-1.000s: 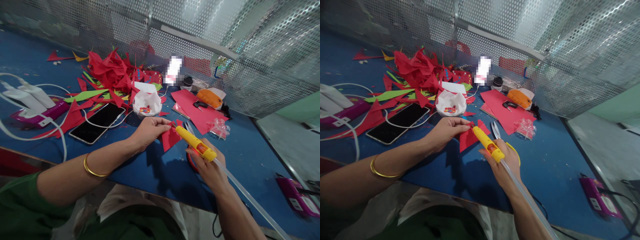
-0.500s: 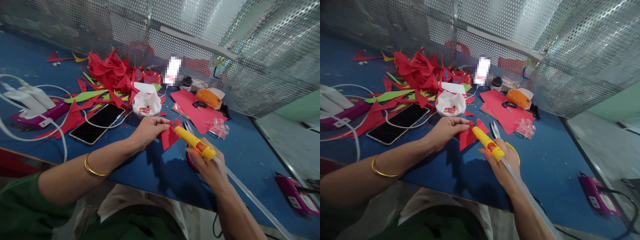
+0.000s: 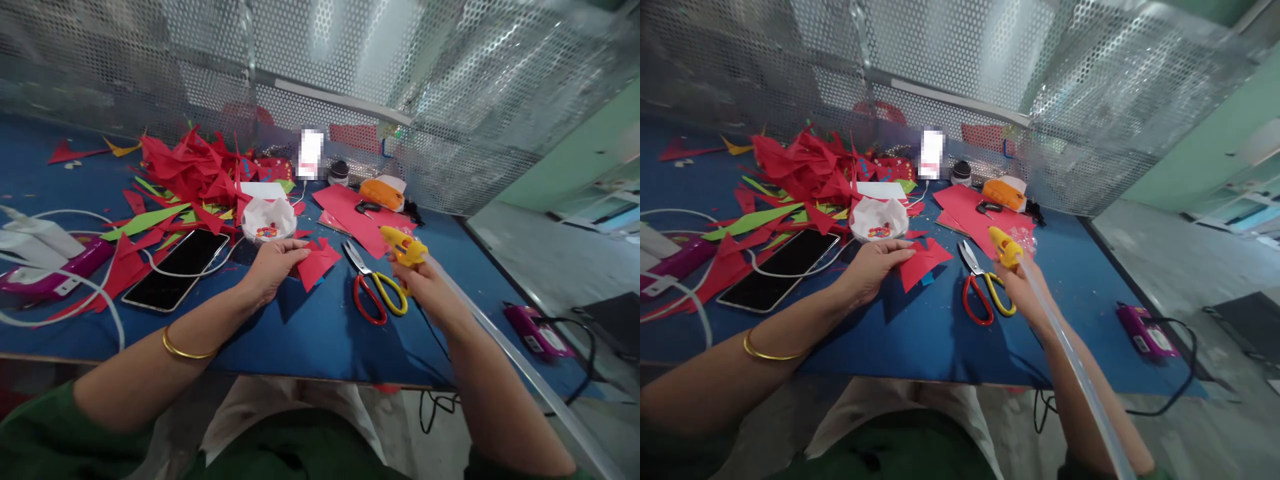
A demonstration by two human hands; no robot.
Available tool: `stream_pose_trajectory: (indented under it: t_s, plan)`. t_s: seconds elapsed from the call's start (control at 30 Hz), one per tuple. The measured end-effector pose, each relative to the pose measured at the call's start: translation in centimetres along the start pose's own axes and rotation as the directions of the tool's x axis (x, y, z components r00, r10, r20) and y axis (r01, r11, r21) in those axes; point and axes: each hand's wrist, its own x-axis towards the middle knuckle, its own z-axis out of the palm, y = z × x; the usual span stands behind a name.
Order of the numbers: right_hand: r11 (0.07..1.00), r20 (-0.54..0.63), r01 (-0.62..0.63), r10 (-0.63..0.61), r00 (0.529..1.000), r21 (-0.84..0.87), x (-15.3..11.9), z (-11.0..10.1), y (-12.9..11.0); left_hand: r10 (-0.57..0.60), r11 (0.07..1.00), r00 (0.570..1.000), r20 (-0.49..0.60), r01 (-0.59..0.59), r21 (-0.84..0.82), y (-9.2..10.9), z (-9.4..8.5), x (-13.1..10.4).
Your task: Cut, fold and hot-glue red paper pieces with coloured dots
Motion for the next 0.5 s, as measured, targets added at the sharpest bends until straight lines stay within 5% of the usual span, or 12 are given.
stream_pose_trajectory:
  t_s: [0.1, 0.2, 0.5]
  plan:
    - [0.972, -0.046, -0.069, 0.061, 0.997, -0.225, 2.5, -2.6, 2.1, 0.003, 1.0, 1.0, 0.002, -0.003, 0.004, 0.2, 0.0, -0.2]
    - [0.782, -0.128, -0.082, 0.003, 0.992, -0.617, 5.4, -4.1, 3.9, 0.011, 1.0, 1.0, 0.005, -0.011, 0.012, 0.3, -0.1, -0.2]
    - [0.697, -0.052, -0.067, 0.043, 0.998, -0.714, 9.7, -4.0, 7.7, 0.035, 0.999, 0.999, -0.033, -0.035, -0.001, 0.4, -0.6, 0.7]
